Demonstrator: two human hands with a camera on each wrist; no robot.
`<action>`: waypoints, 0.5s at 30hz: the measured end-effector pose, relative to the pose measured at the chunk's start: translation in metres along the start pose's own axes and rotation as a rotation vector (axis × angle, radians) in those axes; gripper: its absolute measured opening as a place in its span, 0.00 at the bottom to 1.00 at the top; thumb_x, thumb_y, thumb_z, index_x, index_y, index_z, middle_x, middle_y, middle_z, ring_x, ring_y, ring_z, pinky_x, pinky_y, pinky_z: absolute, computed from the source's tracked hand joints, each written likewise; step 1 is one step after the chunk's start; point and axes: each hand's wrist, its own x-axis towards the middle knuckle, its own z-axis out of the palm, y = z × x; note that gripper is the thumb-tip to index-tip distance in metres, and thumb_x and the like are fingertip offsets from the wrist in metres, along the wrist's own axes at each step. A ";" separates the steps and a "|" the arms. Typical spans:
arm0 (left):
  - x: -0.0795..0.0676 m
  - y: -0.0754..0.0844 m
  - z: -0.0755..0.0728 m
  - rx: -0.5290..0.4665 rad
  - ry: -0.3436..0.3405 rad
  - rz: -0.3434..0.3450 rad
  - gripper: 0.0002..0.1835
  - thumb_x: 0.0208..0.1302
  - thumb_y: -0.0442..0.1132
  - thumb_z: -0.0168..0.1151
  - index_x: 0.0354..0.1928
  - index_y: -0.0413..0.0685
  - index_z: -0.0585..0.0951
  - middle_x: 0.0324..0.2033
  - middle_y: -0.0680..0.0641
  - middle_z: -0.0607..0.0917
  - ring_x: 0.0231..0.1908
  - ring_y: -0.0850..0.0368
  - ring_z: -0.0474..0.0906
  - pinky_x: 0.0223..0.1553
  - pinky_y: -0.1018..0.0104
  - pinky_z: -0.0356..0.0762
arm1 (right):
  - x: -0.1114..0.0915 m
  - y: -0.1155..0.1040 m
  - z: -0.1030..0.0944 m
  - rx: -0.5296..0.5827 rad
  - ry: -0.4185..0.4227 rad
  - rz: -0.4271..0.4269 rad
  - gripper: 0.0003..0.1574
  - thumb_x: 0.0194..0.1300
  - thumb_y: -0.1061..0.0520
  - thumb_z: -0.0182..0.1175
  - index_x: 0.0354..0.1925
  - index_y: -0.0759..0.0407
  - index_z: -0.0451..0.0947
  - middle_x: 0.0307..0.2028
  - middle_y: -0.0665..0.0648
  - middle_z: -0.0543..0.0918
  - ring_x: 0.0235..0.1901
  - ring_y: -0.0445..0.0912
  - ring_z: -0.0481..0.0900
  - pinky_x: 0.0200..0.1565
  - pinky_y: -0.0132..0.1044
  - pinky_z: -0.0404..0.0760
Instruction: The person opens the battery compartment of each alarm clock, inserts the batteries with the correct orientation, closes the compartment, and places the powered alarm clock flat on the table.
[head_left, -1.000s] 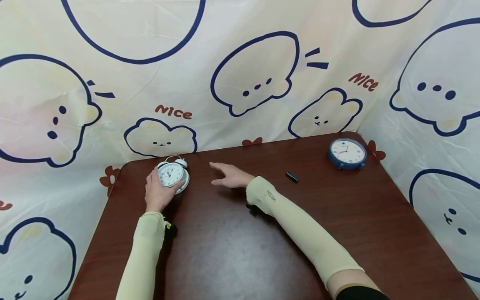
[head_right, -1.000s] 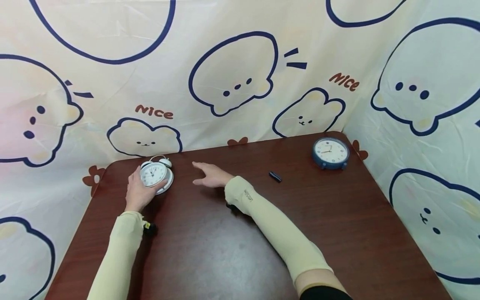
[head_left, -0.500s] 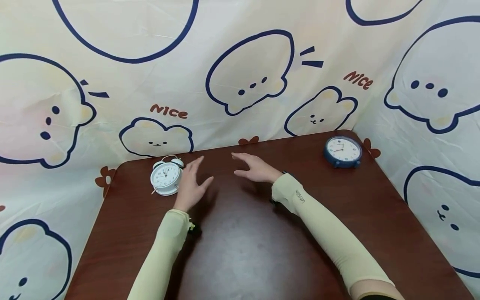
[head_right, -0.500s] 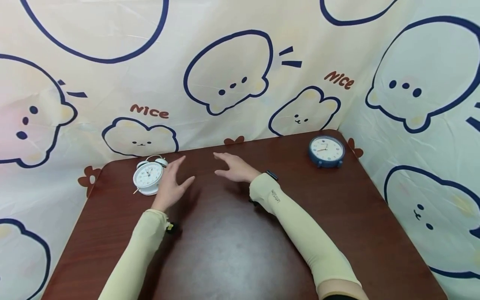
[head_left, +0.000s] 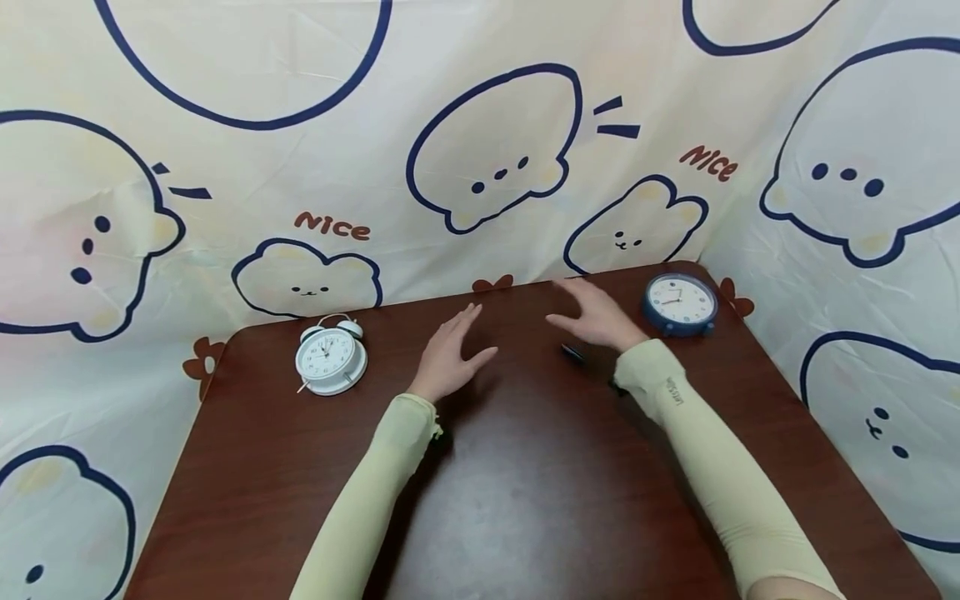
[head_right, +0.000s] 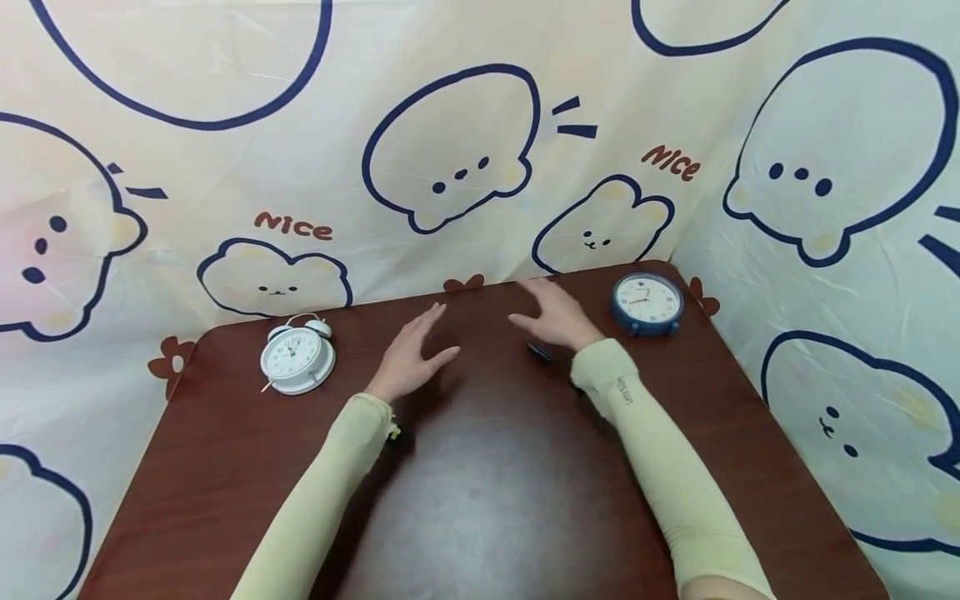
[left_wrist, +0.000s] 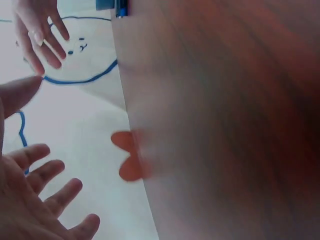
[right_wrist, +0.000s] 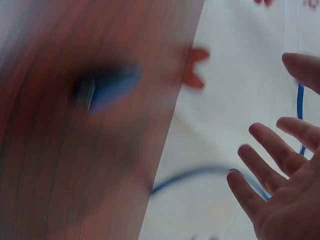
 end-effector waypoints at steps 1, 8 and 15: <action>0.004 0.004 0.003 0.019 -0.017 0.014 0.45 0.71 0.64 0.60 0.83 0.61 0.54 0.82 0.50 0.56 0.81 0.46 0.52 0.79 0.41 0.49 | -0.003 0.008 -0.007 -0.011 0.012 0.026 0.50 0.73 0.40 0.62 0.82 0.53 0.53 0.80 0.62 0.59 0.79 0.61 0.55 0.76 0.62 0.57; 0.027 0.034 0.019 0.118 -0.084 0.071 0.50 0.66 0.78 0.50 0.83 0.74 0.43 0.83 0.55 0.48 0.83 0.48 0.44 0.79 0.36 0.41 | -0.023 0.066 -0.045 -0.136 0.111 0.150 0.72 0.62 0.23 0.64 0.84 0.54 0.41 0.82 0.66 0.50 0.80 0.67 0.47 0.75 0.69 0.50; 0.044 0.060 0.039 0.152 -0.130 0.101 0.48 0.68 0.77 0.46 0.83 0.75 0.41 0.83 0.56 0.46 0.83 0.50 0.42 0.80 0.38 0.39 | -0.044 0.109 -0.070 -0.208 0.215 0.262 0.78 0.55 0.20 0.66 0.83 0.57 0.42 0.78 0.74 0.51 0.76 0.73 0.50 0.72 0.76 0.43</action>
